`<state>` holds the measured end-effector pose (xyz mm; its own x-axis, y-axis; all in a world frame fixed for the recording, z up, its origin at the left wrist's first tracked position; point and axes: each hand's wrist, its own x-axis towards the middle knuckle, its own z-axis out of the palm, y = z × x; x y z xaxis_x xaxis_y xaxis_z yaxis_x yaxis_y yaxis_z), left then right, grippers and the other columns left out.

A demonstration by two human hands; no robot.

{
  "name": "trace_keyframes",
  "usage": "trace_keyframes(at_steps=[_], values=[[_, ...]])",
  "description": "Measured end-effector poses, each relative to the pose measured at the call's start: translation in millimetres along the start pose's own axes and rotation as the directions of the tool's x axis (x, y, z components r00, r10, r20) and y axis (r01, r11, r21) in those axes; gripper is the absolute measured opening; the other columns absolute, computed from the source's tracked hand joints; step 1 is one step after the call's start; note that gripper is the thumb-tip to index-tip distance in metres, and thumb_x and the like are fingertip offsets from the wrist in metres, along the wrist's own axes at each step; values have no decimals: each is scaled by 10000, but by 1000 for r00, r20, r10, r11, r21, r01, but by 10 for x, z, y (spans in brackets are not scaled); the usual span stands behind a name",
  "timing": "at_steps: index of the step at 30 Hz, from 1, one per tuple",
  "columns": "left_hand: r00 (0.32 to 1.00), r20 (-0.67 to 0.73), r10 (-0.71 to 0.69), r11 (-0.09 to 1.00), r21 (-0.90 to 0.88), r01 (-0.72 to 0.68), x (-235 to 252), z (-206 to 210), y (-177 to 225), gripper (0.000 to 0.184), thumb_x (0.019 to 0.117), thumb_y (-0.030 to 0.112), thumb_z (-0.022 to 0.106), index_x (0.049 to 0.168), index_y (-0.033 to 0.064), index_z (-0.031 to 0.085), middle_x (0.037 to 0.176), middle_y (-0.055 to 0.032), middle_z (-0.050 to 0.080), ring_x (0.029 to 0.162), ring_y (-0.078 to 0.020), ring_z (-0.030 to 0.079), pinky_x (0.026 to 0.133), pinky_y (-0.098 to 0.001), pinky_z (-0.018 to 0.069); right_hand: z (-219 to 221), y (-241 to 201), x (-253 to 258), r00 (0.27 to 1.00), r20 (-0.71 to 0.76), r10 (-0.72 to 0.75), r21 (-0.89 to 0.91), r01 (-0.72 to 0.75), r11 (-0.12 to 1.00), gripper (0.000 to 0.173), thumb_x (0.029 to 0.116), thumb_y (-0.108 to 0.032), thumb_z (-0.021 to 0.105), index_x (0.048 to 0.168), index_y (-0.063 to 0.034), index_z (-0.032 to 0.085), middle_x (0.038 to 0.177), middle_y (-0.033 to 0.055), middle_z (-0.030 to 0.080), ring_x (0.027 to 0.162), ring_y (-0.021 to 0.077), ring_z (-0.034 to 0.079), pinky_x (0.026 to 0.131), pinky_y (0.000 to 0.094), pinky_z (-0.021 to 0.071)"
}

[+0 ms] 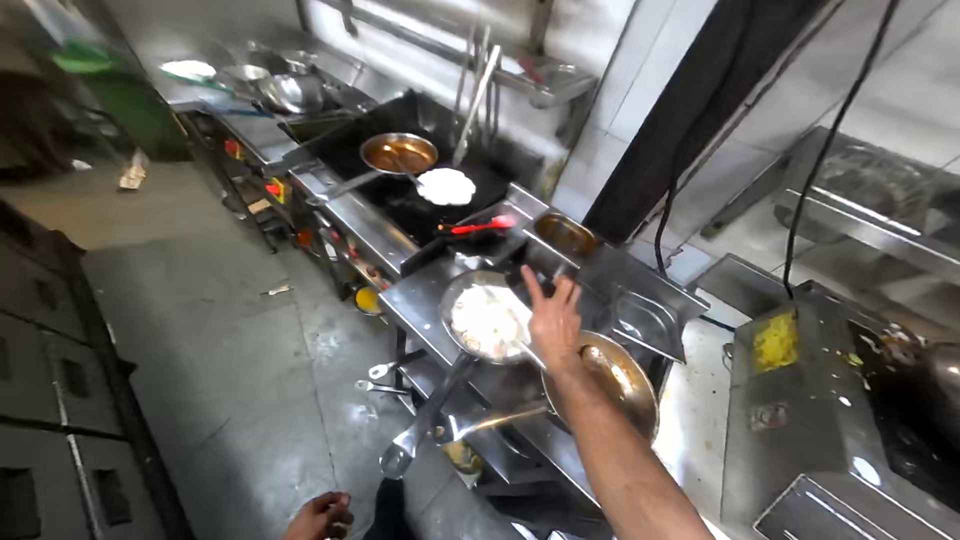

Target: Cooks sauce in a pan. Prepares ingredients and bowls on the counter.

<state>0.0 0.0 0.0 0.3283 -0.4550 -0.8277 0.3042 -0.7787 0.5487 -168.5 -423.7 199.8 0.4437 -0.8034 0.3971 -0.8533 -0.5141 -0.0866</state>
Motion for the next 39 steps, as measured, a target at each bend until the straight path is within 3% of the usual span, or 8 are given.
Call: trace_keyframes(at_steps=[10, 13, 16, 22, 27, 33, 36, 39], values=[[876, 446, 182, 983, -99, -154, -48, 172, 1903, 400, 1105, 356, 446, 1376, 95, 581, 1092, -87, 702, 855, -178, 699, 719, -343, 592, 266, 241, 233, 940, -58, 337, 136, -327, 935, 820, 837, 16, 713, 1525, -364, 480, 1434, 313, 448, 1273, 551, 481, 899, 649, 526], [760, 619, 197, 974, -216, -76, -173, 311, 1976, 383, 1105, 329, 413, 1356, 65, 531, 1001, -120, 719, 801, -212, 724, 713, -369, 628, 181, 549, 290, 874, 135, 467, 139, -484, 864, 980, 834, -328, 858, 1626, -344, 282, 1580, 310, 276, 1340, 601, 386, 915, 732, 481], [732, 648, 211, 965, -259, -49, -181, 319, 1997, 346, 1083, 221, 445, 1391, 67, 471, 937, -121, 689, 755, -247, 708, 707, -427, 629, -31, 525, -93, 828, 399, 393, 49, -447, 893, 600, 910, -521, 729, 1352, -125, 641, 1365, 262, 568, 1210, 453, 596, 976, 630, 520], [727, 666, 168, 985, -136, -104, -33, 166, 2199, 358, 1102, 277, 423, 1418, 113, 457, 815, -38, 599, 570, -128, 582, 516, -285, 543, -170, 136, -546, 491, 829, 268, -91, -355, 930, 412, 1058, -360, 531, 1419, -165, 565, 1231, 168, 682, 1147, 358, 660, 980, 571, 511], [709, 691, 145, 989, -104, -100, -51, 111, 2241, 300, 1097, 244, 445, 1353, 88, 463, 706, -5, 514, 495, -99, 513, 455, -252, 494, -480, 109, -435, 602, 755, 259, -55, -336, 940, 266, 1012, -267, 598, 1235, -138, 664, 1103, 132, 712, 1027, 313, 695, 913, 532, 551], [713, 686, 148, 989, -105, -104, -34, 36, 2233, 241, 1089, 220, 469, 1268, 62, 497, 755, -23, 568, 521, -107, 555, 477, -252, 525, -595, 87, -853, 782, 579, 229, -128, -190, 973, 509, 1000, -128, 561, 1489, -267, 542, 1286, 124, 683, 1084, 366, 692, 905, 561, 566], [713, 684, 154, 988, -108, -109, -31, -15, 2216, 221, 1095, 223, 460, 1240, 65, 507, 719, -5, 542, 496, -86, 522, 446, -226, 487, -807, 202, -1309, 890, 413, 193, -13, -206, 978, 455, 985, -111, 559, 1396, -278, 661, 1171, 142, 728, 969, 382, 726, 794, 607, 587], [687, 714, 135, 991, -87, -104, 44, -11, 2248, 225, 1099, 255, 459, 1252, 91, 480, 708, 3, 514, 488, -82, 502, 443, -221, 476, -792, 63, -1430, 849, 478, 225, -74, -216, 973, 414, 1012, -192, 533, 1372, -338, 675, 1101, 142, 725, 875, 366, 723, 712, 590, 579]])
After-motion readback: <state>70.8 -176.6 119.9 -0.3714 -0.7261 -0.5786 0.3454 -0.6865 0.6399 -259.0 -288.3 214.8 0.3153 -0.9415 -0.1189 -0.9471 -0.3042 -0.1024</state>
